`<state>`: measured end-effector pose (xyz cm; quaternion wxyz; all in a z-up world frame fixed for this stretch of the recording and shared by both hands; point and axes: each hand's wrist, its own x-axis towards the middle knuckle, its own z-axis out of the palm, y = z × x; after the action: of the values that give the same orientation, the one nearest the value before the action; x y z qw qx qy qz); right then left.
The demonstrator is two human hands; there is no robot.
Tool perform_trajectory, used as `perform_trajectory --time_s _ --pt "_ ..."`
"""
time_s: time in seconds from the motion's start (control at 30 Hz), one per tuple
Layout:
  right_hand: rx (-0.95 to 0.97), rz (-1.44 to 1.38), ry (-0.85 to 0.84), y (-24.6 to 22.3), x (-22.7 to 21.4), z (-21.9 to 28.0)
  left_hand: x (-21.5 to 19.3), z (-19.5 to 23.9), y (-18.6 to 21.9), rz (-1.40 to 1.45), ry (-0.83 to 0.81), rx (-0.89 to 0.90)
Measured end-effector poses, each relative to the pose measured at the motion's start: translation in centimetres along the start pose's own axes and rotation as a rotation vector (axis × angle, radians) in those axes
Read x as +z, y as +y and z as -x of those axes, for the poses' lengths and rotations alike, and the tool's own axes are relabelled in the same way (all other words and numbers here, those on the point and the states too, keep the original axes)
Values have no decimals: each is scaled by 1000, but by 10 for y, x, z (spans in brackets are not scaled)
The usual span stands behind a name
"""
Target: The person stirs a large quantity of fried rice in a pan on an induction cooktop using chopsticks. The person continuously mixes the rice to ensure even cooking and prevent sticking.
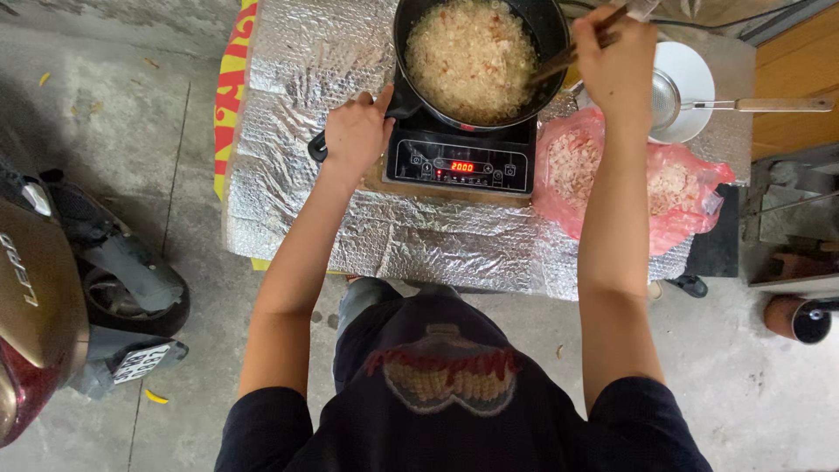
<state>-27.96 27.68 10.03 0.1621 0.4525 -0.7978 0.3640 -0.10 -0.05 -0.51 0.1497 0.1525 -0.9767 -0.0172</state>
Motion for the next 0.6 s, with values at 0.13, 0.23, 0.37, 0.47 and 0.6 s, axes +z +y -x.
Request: perform_trajectory --time_s 0.13,0.23,0.37,0.47,0.6 --pt "-127 -37 80 -2 -9 -6 -2 -1 0 12 -4 -11" --pt "-87 143 35 0 -16 -5 0 1 0 14 1 -4" --pt "-45 -8 -57 -10 -13 -7 0 1 0 29 7 -9" --pt "2 -51 -46 -19 -19 -16 -2 0 0 45 16 -19" --pt "-37 -40 -26 -18 -23 -22 1 0 1 36 3 -20"
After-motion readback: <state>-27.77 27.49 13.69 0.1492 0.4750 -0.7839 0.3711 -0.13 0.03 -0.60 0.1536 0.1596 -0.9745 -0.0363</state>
